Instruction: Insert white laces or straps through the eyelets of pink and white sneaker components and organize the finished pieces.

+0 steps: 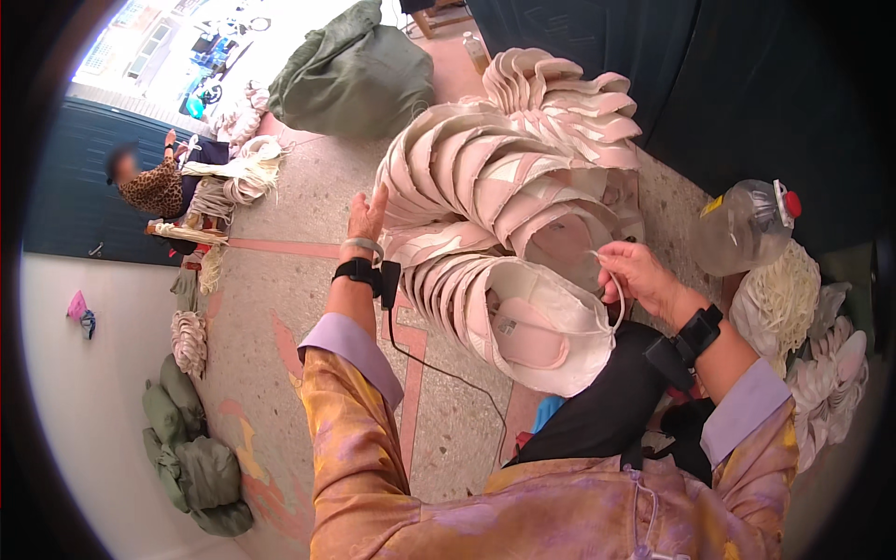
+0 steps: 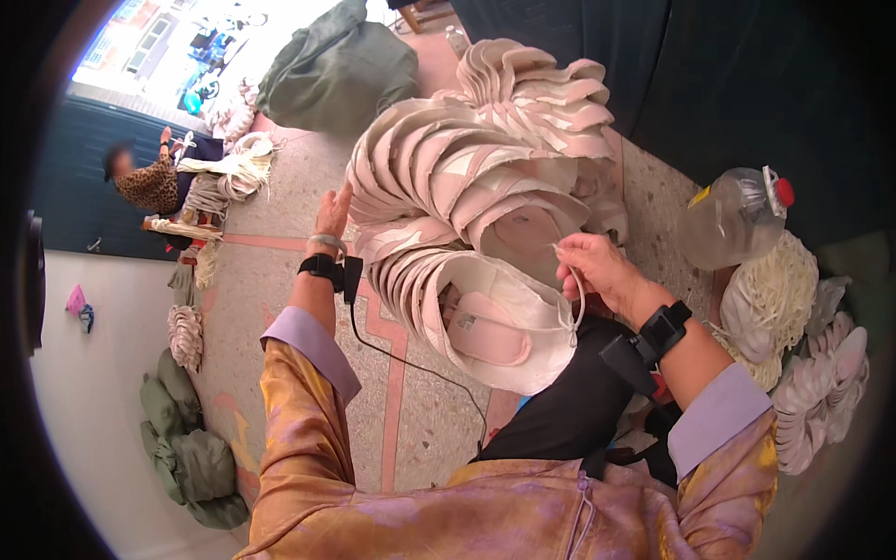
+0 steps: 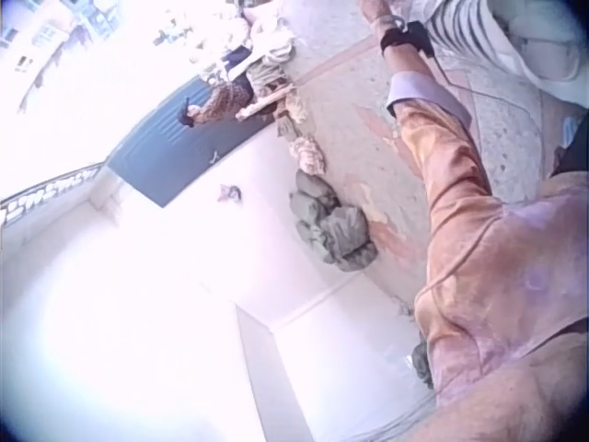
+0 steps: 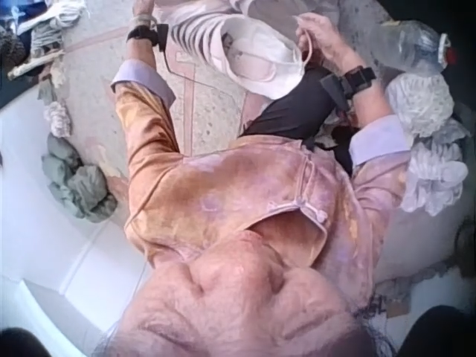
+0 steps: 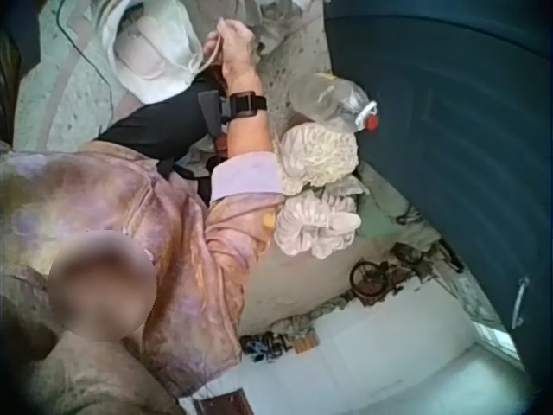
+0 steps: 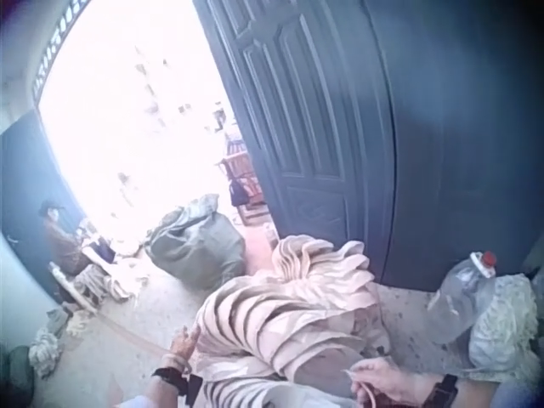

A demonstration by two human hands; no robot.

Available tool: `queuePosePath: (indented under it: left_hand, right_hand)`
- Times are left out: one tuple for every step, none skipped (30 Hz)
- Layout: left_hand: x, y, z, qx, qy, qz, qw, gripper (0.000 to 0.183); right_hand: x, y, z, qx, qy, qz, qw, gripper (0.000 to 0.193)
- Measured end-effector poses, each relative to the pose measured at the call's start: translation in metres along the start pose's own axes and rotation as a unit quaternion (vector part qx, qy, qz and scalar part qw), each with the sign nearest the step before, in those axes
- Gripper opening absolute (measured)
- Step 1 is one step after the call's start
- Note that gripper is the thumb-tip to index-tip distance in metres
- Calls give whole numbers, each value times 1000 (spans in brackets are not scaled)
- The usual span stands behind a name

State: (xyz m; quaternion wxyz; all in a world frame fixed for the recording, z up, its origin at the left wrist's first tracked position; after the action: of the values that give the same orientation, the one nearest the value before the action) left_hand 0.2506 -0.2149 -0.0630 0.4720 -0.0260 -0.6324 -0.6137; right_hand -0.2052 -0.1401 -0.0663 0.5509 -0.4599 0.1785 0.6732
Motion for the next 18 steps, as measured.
queuePosePath:
  left_hand:
    - [0,-8,-8,-41,14,26,999,103]
    - [-7,-8,-19,-51,21,31,998,107]
    - [-10,-11,-27,-54,23,29,998,107]
    - [-11,-11,-34,-26,8,20,999,97]
    - [-10,-12,-39,-2,-9,11,1000,88]
    - [-14,-18,-45,-82,9,44,996,88]
    - [-17,-16,-48,-87,10,41,995,88]
    - [-14,-19,-49,-96,0,80,992,92]
    - [-12,-22,-49,-105,-10,119,987,96]
    - [-17,-20,-47,-80,16,87,993,96]
    - [-14,-25,-42,-87,14,86,992,96]
    - [-16,-28,-37,-83,52,95,991,95]
    - [-19,-29,-33,-79,91,103,987,95]
    - [-19,-31,-30,-93,91,105,986,97]
    - [-20,-32,-26,-97,90,104,986,97]
    - [-18,-33,-22,-109,61,106,986,97]
    - [-20,-30,-18,-117,33,108,987,98]
    - [-30,-31,-17,-121,30,107,986,98]
  right_hand:
    - [1,2,-3,3,-5,-2,1000,19]
    - [-1,-3,-5,-4,-7,6,1000,20]
    - [-4,-6,-7,-9,-8,13,1000,20]
    - [-6,-8,-9,-8,-11,11,1000,20]
    - [-7,-10,-11,-8,-9,21,1000,21]
    - [-7,-12,-12,-8,-5,32,999,22]
    - [-5,-13,-12,-5,-8,28,1000,22]
    - [-4,-13,-12,-3,-13,23,1000,23]
    - [-2,-14,-11,-3,-18,18,1000,24]
    - [-2,-14,-9,-8,-17,-1,1000,26]
    - [-1,-12,-9,-1,-18,-4,1000,26]
    - [0,-11,-8,1,-18,-23,1000,26]
    - [1,-11,-7,3,-18,-43,999,26]
    - [-1,-12,-3,6,-19,-44,999,26]
    - [-5,-12,3,27,-22,-44,998,26]
    - [-5,-11,7,49,-25,-43,998,27]
    - [2,-12,8,49,-25,-43,998,27]
    - [-9,-7,12,111,127,200,965,28]
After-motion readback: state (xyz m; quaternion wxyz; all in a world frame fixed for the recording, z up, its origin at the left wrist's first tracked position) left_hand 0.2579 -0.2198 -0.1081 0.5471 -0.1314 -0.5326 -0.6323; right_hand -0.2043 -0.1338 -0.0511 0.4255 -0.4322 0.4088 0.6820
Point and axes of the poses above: each hand's wrist, its own z-axis away from the middle knuckle, its own y-axis out of the back of the hand, x = y × z, the point moved 6 cm from there along -z, towards the middle knuckle, and after that the axes turned 6 degrees about y, right-handed, at the moved point
